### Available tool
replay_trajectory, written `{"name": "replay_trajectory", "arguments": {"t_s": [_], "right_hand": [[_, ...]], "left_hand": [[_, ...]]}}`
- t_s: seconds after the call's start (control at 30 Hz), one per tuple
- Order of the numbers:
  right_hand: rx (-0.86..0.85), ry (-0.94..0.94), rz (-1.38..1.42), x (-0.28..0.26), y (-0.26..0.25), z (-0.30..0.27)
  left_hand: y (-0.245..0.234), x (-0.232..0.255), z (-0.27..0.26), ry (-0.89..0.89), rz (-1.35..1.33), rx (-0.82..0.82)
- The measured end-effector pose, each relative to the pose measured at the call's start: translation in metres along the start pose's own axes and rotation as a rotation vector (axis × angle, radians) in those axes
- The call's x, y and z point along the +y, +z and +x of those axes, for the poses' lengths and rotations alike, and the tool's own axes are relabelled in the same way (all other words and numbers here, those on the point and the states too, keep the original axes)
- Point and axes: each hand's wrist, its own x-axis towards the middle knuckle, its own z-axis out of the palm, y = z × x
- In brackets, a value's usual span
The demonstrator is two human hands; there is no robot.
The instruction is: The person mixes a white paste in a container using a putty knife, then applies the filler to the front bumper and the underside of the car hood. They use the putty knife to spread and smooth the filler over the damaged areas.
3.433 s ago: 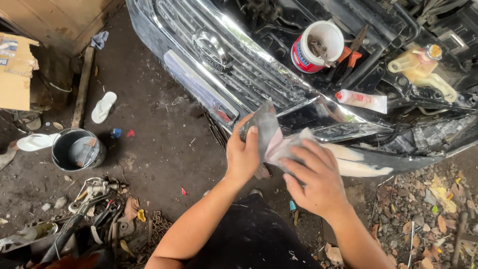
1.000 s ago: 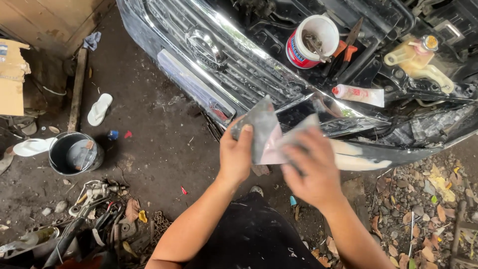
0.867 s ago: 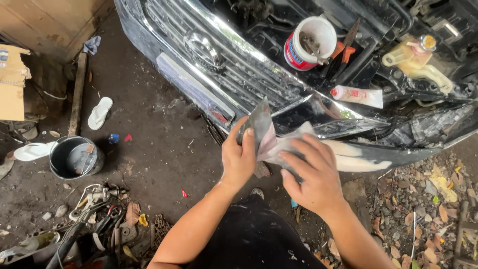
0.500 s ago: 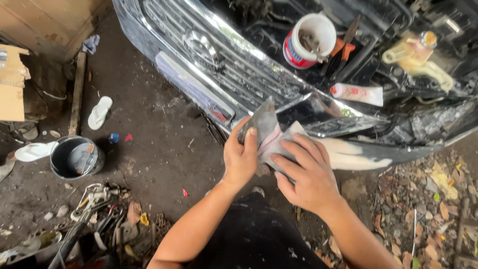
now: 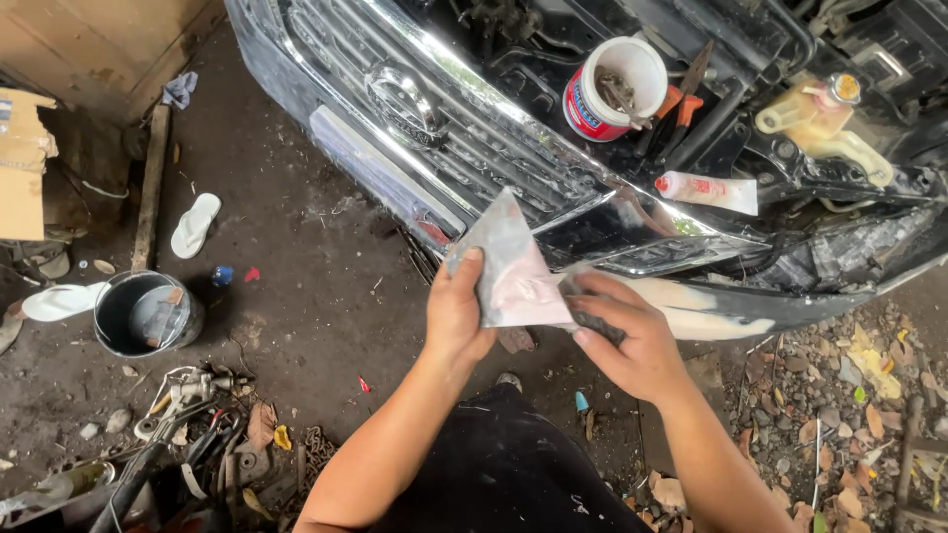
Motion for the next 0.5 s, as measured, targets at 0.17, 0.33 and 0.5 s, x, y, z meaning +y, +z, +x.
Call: {"name": "replay_trajectory", "arguments": {"t_s": [0.17, 0.33, 0.5], "right_hand": [[0.249, -0.146, -0.484, -0.041, 0.008, 0.014], [0.139, -0.248, -0.638, -0.047, 0.047, 0.011], [-0.007, -0.238, -0.573, -0.045, 0.045, 0.006]], "left_hand": [[-0.002, -0.010, -0.017, 0.651, 0.712, -0.256], [0.029, 0.011, -0.037, 1.013, 1.055, -0.368], [0.017, 0.027, -0.041, 1.160, 1.088, -0.306]]}}
